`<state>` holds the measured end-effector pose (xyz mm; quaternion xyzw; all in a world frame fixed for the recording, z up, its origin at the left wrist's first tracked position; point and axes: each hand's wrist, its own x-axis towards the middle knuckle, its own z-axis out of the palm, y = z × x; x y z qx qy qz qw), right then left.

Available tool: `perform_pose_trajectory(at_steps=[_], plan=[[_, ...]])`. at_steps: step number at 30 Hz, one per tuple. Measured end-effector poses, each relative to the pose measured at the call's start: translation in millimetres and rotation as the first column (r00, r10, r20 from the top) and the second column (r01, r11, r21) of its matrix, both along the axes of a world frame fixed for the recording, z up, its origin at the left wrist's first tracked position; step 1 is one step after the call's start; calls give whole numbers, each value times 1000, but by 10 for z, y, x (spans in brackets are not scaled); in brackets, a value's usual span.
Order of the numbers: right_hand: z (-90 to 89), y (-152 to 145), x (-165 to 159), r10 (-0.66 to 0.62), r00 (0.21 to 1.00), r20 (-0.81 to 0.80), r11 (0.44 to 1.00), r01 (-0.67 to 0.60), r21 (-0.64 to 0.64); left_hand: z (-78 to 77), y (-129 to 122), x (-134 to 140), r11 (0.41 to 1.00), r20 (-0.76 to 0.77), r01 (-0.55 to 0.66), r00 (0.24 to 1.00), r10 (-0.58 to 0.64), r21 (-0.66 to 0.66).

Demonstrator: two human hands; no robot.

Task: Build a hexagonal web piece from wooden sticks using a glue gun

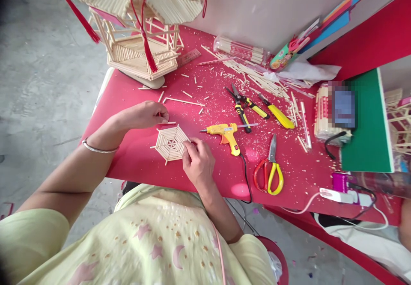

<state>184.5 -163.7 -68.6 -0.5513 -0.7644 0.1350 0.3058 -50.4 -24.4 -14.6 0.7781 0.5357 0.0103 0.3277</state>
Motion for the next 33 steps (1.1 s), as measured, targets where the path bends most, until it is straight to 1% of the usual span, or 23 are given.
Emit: perform_pose_trajectory(at_steps=[2, 4, 7, 10, 13, 15, 17, 21, 25, 29, 31, 33], plan=[[9, -9, -4, -6, 1000, -3, 1000, 6, 2, 39, 1, -14, 999, 22, -9, 1000, 10, -31], [61, -10, -16, -23, 1000, -5, 1000, 23, 10, 74, 2, -24, 998, 52, -12, 999, 16, -66], [234, 56, -56, -38, 999, 4, 999, 38, 12, 105, 7, -41, 992, 121, 19, 993, -4, -124], [438, 250, -126, -32, 999, -6, 999, 32, 8, 130, 10, -52, 984, 193, 60, 981, -27, -166], [536, 508, -212, 13, 999, -48, 999, -15, -38, 171, -4, -53, 974, 266, 93, 963, -36, -204], [522, 644, -266, 52, 995, -80, 995, -58, -79, 196, -19, -53, 970, 306, 107, 951, -36, -220], [470, 723, -310, 67, 993, -101, 992, -76, -98, 209, -33, -57, 968, 331, 110, 943, -30, -225], [362, 761, -359, 47, 993, -109, 996, -56, -76, 212, -46, -69, 970, 333, 90, 943, -10, -224], [335, 762, -378, 29, 988, -148, 998, -37, -46, 205, -47, -77, 973, 301, 82, 953, -14, -216], [353, 642, -344, -16, 984, -177, 1000, 17, 1, 168, -37, -76, 980, 273, 39, 962, 15, -193], [336, 505, -302, -27, 990, -141, 999, 32, 32, 133, -25, -68, 983, 237, -7, 970, 52, -186], [285, 344, -258, -5, 996, -87, 999, 9, 46, 97, -12, -53, 981, 201, -39, 977, 77, -188]])
